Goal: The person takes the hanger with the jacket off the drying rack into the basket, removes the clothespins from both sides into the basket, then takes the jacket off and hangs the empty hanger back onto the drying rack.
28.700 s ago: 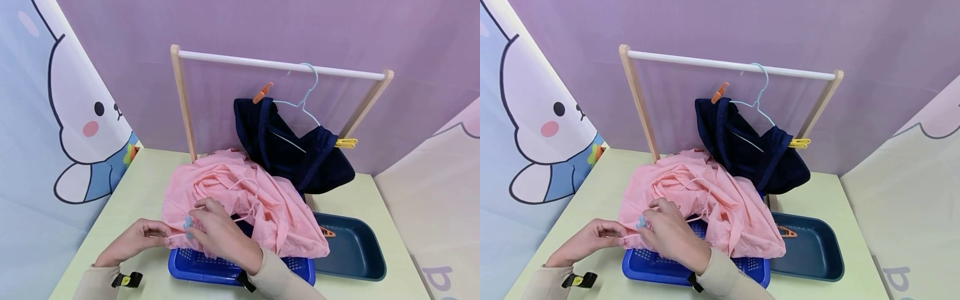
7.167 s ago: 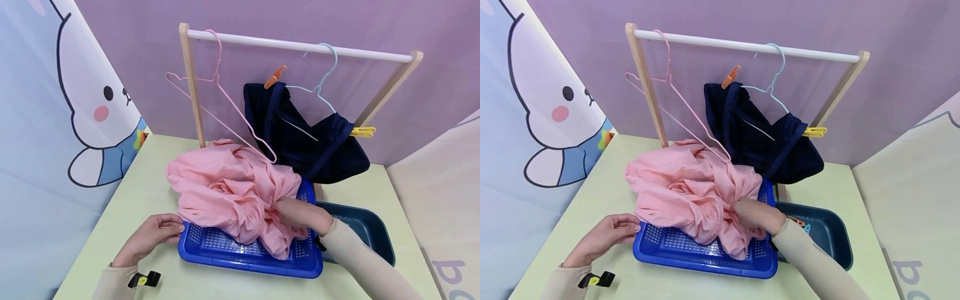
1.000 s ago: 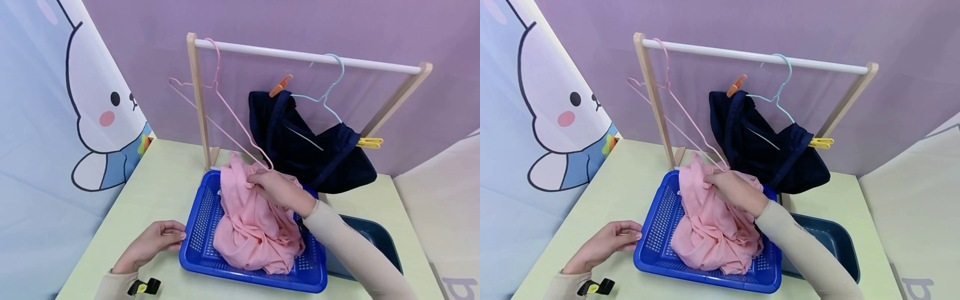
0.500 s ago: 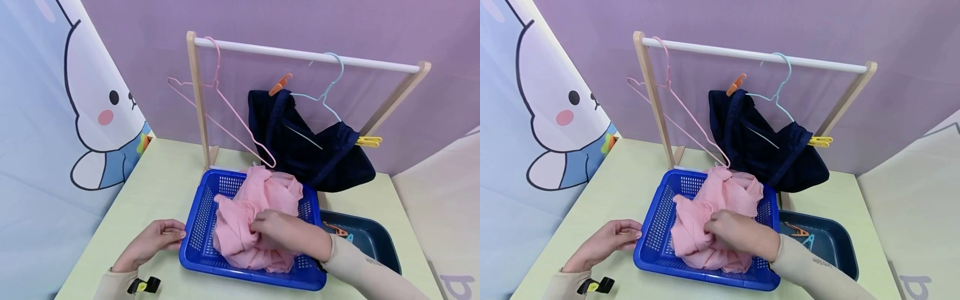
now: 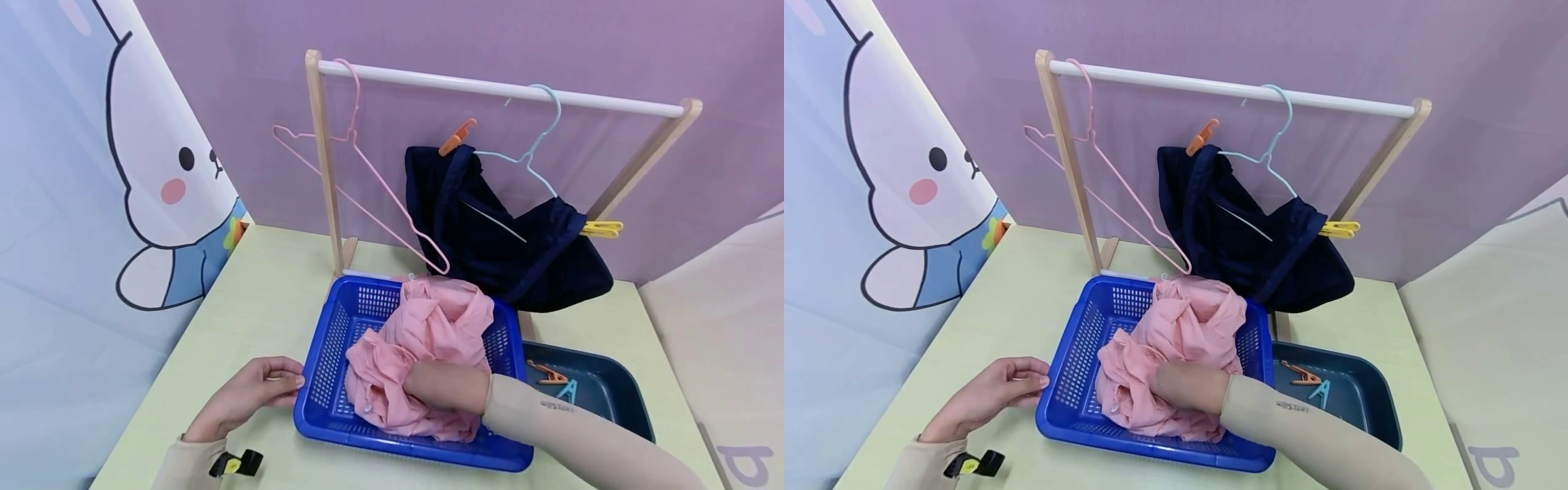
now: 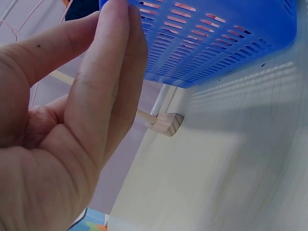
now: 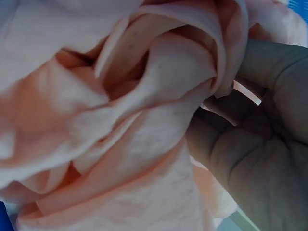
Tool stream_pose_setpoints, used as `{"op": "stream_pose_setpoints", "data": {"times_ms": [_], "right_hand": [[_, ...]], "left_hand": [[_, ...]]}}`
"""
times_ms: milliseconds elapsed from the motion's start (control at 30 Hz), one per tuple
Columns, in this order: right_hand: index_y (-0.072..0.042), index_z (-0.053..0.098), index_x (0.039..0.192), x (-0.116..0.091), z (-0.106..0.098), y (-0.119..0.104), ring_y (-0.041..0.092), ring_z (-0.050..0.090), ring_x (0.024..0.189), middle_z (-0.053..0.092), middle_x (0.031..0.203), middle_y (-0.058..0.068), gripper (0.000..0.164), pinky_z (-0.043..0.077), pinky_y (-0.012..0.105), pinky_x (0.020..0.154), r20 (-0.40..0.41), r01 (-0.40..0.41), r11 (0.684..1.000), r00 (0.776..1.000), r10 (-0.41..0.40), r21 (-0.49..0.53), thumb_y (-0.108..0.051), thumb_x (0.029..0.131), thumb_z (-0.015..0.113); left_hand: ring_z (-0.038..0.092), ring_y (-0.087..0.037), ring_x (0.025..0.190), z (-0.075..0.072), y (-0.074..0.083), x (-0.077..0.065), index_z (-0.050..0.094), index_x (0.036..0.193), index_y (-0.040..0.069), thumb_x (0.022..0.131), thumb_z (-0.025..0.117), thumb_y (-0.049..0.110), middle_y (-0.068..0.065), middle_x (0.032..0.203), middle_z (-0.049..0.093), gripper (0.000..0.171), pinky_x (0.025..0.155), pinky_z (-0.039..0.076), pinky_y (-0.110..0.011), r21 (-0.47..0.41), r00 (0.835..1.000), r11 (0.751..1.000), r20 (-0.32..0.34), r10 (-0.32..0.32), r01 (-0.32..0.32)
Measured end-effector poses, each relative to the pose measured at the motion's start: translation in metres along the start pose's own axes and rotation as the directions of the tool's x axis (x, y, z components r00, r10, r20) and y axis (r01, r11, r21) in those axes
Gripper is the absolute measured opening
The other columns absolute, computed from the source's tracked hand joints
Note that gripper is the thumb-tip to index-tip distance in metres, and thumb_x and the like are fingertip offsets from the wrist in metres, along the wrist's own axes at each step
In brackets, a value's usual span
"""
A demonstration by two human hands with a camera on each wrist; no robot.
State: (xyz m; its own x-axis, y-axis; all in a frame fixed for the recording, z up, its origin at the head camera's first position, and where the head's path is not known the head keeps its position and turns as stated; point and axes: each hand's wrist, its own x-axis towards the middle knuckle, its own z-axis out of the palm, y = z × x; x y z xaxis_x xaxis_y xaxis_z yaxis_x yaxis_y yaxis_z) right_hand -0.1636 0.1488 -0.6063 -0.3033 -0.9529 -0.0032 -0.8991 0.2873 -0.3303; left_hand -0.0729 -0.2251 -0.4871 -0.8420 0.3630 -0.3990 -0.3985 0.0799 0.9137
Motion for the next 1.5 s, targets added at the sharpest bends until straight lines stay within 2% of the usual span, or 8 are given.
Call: {"op": "stream_pose_setpoints", "data": {"times_ms": [33,100,167,500,733,1000,1267,1500], "right_hand": [[-0.033,0.061,0.080,0.002,0.004,0.002,-0.005,0.050,0.063,0.052,0.070,-0.019,0.022,0.041,0.012,0.053,0.024,-0.031,0.999,0.999,0.031,-0.010,-0.014,0.091,0.064],[-0.027,0.060,0.070,0.011,-0.058,-0.048,0.004,0.052,0.055,0.055,0.062,-0.011,0.025,0.042,0.017,0.048,0.198,-0.084,0.960,0.970,0.140,-0.269,-0.007,0.080,0.071],[-0.023,0.058,0.067,0.016,-0.097,-0.079,0.002,0.046,0.052,0.052,0.060,-0.011,0.024,0.033,0.013,0.044,0.184,-0.066,0.947,0.974,0.129,-0.314,-0.004,0.075,0.072],[-0.021,0.065,0.084,0.010,-0.161,-0.108,0.001,0.047,0.063,0.054,0.071,-0.013,0.021,0.037,0.011,0.057,0.250,-0.088,0.988,0.961,0.117,-0.127,-0.001,0.087,0.068],[-0.010,0.071,0.111,-0.009,-0.214,-0.104,0.011,0.058,0.088,0.067,0.098,-0.001,0.023,0.053,0.019,0.077,0.013,-0.188,0.980,0.982,0.189,-0.067,-0.006,0.090,0.075],[-0.001,0.068,0.120,-0.018,-0.216,-0.040,0.033,0.063,0.099,0.065,0.108,0.019,0.035,0.055,0.046,0.087,-0.332,-0.308,0.948,0.905,0.267,-0.075,-0.003,0.087,0.077],[-0.005,0.061,0.136,-0.015,-0.201,-0.004,0.035,0.061,0.105,0.066,0.112,0.021,0.055,0.053,0.048,0.090,-0.242,-0.416,0.909,0.880,0.409,0.023,-0.004,0.083,0.076],[-0.007,0.075,0.109,-0.007,-0.197,0.006,0.031,0.067,0.090,0.071,0.095,0.013,0.022,0.057,0.046,0.081,-0.277,-0.430,0.899,0.877,0.393,-0.085,-0.001,0.089,0.071]], "left_hand": [[0.071,-0.027,0.091,0.000,0.000,0.000,0.059,0.117,-0.012,0.098,0.067,0.014,-0.016,0.102,0.070,0.034,0.081,0.059,-0.040,0.002,1.000,1.000,0.001,0.001,-0.001],[0.071,-0.028,0.091,0.001,0.000,0.000,0.059,0.117,-0.012,0.097,0.068,0.014,-0.016,0.102,0.070,0.034,0.081,0.059,-0.040,0.001,1.000,1.000,0.000,-0.001,0.001],[0.071,-0.028,0.091,0.001,0.000,0.000,0.059,0.117,-0.012,0.097,0.068,0.014,-0.016,0.102,0.070,0.034,0.081,0.059,-0.040,0.001,1.000,1.000,-0.002,-0.003,0.003],[0.071,-0.028,0.091,0.001,0.001,0.000,0.058,0.117,-0.013,0.097,0.068,0.014,-0.016,0.102,0.069,0.034,0.081,0.059,-0.041,-0.003,1.000,1.000,-0.001,-0.007,0.007],[0.071,-0.028,0.091,0.000,0.000,-0.001,0.058,0.117,-0.012,0.098,0.067,0.013,-0.016,0.101,0.069,0.033,0.081,0.059,-0.040,-0.015,1.000,1.000,0.004,-0.006,0.006],[0.071,-0.027,0.091,0.000,0.000,-0.001,0.058,0.116,-0.013,0.098,0.066,0.013,-0.017,0.102,0.070,0.032,0.081,0.060,-0.039,-0.017,1.000,1.000,0.017,0.005,-0.005],[0.070,-0.026,0.091,0.001,0.002,-0.001,0.058,0.117,-0.013,0.097,0.067,0.014,-0.016,0.101,0.070,0.034,0.081,0.060,-0.039,-0.005,1.000,1.000,0.005,-0.012,0.012],[0.070,-0.026,0.091,0.000,0.002,0.000,0.058,0.117,-0.012,0.097,0.067,0.013,-0.015,0.101,0.069,0.034,0.081,0.060,-0.039,-0.003,1.000,1.000,0.001,-0.021,0.021]]}}
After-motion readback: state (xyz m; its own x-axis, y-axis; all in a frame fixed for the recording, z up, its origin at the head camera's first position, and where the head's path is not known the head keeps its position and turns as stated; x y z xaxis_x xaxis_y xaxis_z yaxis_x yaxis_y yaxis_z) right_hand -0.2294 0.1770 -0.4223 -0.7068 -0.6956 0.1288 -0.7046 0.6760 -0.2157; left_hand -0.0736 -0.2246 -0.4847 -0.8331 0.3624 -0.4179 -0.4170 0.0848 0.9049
